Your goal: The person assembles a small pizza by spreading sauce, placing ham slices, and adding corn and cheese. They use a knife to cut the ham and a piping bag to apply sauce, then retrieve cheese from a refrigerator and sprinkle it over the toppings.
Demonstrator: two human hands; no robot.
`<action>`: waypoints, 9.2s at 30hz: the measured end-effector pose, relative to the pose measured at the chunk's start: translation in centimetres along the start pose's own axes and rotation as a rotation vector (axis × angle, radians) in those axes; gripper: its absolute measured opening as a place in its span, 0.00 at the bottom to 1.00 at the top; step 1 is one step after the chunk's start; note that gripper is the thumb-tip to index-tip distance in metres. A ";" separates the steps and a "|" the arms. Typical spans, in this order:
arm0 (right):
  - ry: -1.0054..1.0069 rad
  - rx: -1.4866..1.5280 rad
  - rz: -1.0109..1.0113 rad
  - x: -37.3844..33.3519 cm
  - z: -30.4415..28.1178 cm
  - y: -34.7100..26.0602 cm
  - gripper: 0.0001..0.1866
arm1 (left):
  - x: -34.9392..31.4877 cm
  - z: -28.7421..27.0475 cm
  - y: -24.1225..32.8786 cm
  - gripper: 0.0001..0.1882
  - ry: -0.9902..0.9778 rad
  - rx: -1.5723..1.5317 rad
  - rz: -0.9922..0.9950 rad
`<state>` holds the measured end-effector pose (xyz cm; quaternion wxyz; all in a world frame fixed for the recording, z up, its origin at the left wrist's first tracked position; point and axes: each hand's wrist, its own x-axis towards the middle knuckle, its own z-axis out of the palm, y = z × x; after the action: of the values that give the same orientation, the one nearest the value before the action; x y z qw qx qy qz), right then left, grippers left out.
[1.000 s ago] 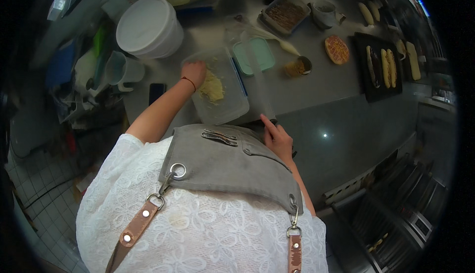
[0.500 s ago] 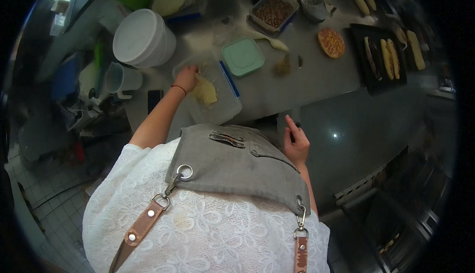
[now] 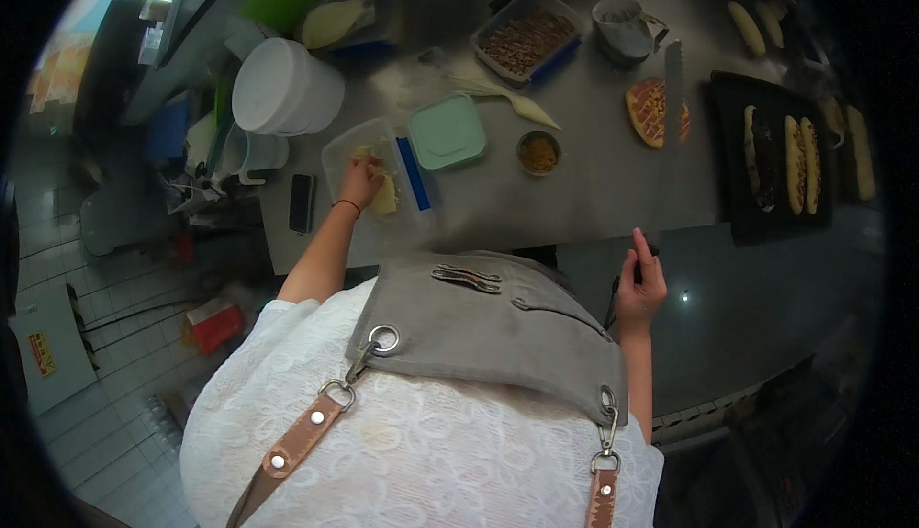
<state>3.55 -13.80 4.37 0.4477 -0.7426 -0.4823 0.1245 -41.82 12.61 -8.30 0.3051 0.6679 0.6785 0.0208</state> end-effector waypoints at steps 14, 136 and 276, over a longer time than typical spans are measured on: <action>-0.063 -0.183 0.260 5.5 -10.1 15.7 0.19 | -0.2 0.1 0.1 0.12 -0.107 0.259 -0.039; -0.608 0.653 0.529 29.3 0.0 20.6 0.07 | 6.1 21.0 49.1 0.10 -0.509 -0.735 0.399; -0.793 0.589 0.572 30.9 -1.3 20.0 0.10 | 4.4 21.1 50.3 0.12 -0.360 -0.446 0.447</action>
<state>32.04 8.36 -2.98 0.3691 -0.5841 -0.3379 0.6391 12.81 14.04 -5.20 0.5458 0.7098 0.4299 0.1165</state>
